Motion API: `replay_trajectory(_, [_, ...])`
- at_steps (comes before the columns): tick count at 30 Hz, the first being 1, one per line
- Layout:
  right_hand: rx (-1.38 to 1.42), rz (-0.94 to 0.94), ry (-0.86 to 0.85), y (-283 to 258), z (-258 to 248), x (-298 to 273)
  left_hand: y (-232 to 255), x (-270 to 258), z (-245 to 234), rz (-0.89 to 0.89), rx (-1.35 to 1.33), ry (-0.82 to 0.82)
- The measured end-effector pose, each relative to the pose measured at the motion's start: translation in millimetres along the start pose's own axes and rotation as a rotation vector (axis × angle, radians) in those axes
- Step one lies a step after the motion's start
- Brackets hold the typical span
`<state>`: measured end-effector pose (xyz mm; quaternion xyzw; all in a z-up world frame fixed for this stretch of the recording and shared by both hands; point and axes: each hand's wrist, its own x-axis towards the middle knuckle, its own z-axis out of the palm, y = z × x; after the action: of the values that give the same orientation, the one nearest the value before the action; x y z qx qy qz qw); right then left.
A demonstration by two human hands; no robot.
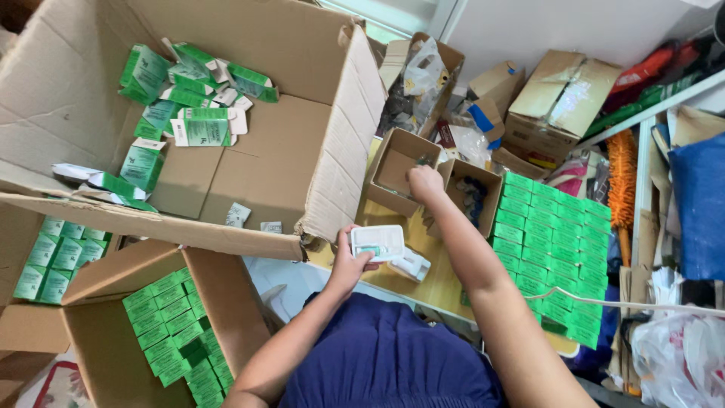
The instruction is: The person repeatedly picks small white blister packs and green boxes from a large cardboard box, places them into smaller green boxes, and stacks the filled boxes on a table. The person handles items one at a time and arranges them in neat rows.
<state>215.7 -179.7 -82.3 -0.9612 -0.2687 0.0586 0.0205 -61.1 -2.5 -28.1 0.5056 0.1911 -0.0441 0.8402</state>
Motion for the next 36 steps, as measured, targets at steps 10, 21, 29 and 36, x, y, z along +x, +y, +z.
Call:
replay_trajectory(10, [-0.407, -0.085, -0.420, -33.2, 7.2, 34.6, -13.3, -13.6, -24.8, -0.054, -0.013, -0.101])
replay_trajectory(21, [-0.496, -0.226, -0.558, -13.1, -22.7, 40.2, -14.5, 11.1, -13.1, -0.075, -0.016, -0.155])
replay_trajectory(29, [0.416, -0.292, 0.073, -0.7, -161.2, -69.9, -4.1, 53.3, 10.3, -0.148, -0.166, -0.086])
replay_trajectory(36, [0.547, -0.075, 0.133, 4.7, -163.1, -121.4, 1.1, 63.1, 26.6, -0.157, -0.240, -0.082])
